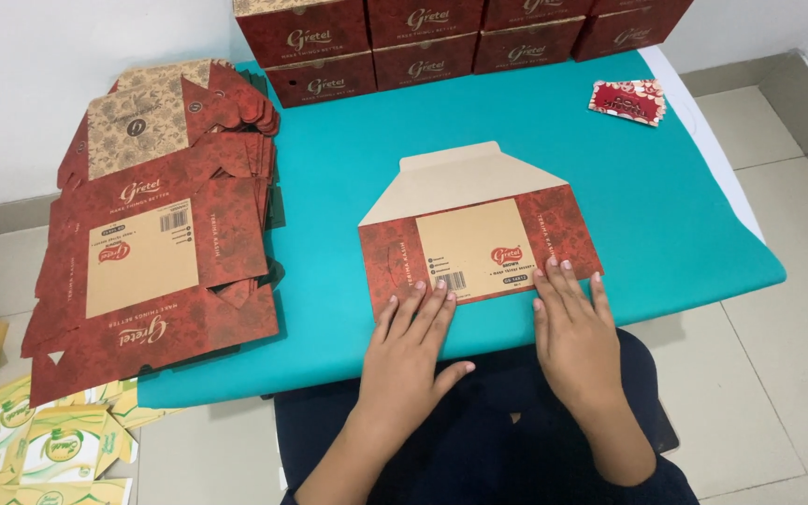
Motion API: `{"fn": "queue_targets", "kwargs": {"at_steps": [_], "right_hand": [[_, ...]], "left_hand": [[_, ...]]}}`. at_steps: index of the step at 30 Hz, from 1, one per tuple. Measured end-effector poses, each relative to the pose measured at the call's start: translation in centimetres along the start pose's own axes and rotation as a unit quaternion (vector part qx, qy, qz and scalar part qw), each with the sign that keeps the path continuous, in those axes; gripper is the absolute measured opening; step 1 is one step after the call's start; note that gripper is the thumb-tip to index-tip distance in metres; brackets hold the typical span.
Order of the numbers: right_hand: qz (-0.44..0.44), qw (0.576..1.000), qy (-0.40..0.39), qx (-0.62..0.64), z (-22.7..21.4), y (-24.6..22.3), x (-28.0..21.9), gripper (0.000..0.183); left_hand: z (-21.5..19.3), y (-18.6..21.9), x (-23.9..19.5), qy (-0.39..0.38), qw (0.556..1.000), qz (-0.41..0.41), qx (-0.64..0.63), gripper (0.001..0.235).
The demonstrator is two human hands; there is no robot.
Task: Assembling a cardboard gift box by folding along pre-scored lines and interlocking flaps.
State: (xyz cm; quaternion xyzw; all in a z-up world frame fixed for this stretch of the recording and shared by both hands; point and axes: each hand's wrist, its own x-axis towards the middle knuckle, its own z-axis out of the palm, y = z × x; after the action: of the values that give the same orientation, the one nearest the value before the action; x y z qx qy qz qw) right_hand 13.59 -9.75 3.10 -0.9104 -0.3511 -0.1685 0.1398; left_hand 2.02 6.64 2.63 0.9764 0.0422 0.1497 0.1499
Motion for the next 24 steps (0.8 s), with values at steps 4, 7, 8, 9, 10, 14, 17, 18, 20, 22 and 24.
{"fn": "queue_targets", "kwargs": {"at_steps": [4, 7, 8, 9, 10, 14, 17, 18, 20, 22, 24], "right_hand": [[-0.017, 1.0, 0.008, -0.005, 0.5, 0.1, -0.4, 0.04], [-0.022, 0.999, 0.012, -0.043, 0.9, -0.6, -0.8, 0.044], [-0.041, 0.999, 0.011, -0.025, 0.7, -1.2, -0.7, 0.041], [-0.06, 0.998, 0.009, -0.007, 0.5, -1.9, -0.7, 0.038], [-0.06, 0.998, 0.01, -0.007, 0.9, -2.5, -1.0, 0.038], [-0.156, 0.987, 0.032, 0.026, 1.0, -3.6, -1.1, 0.04], [-0.198, 0.978, 0.018, 0.069, 0.5, -3.3, -0.3, 0.034], [-0.228, 0.969, 0.0, 0.095, 0.4, -3.2, 0.0, 0.032], [-0.227, 0.964, -0.047, 0.13, -0.1, -1.4, 1.5, 0.031], [-0.228, 0.954, -0.1, 0.167, -0.5, -0.2, 3.5, 0.029], [-0.132, 0.968, -0.115, 0.179, -0.8, 0.6, 6.4, 0.028]], "left_hand": [[0.5, 0.2, 0.2, 0.001, 1.0, -0.002, 0.021, 0.07], [1.5, 0.9, 0.2, -0.003, 0.998, -0.019, 0.055, 0.076], [2.0, 1.1, 0.1, -0.011, 0.996, -0.022, 0.084, 0.082], [2.5, 1.2, 0.1, -0.018, 0.993, -0.025, 0.113, 0.087], [2.6, 1.5, 0.0, -0.017, 0.993, -0.024, 0.114, 0.087], [2.9, 2.0, -0.4, 0.015, 0.991, -0.017, 0.13, 0.106], [2.8, 2.1, -0.5, 0.019, 0.99, -0.012, 0.14, 0.106], [2.7, 2.1, -0.5, 0.023, 0.988, -0.012, 0.152, 0.105], [2.7, 1.9, -0.4, 0.019, 0.989, -0.008, 0.145, 0.104], [2.7, 1.7, -0.6, 0.012, 0.991, -0.009, 0.137, 0.103], [2.5, 1.8, -0.5, 0.022, 0.992, -0.008, 0.127, 0.098]]}}
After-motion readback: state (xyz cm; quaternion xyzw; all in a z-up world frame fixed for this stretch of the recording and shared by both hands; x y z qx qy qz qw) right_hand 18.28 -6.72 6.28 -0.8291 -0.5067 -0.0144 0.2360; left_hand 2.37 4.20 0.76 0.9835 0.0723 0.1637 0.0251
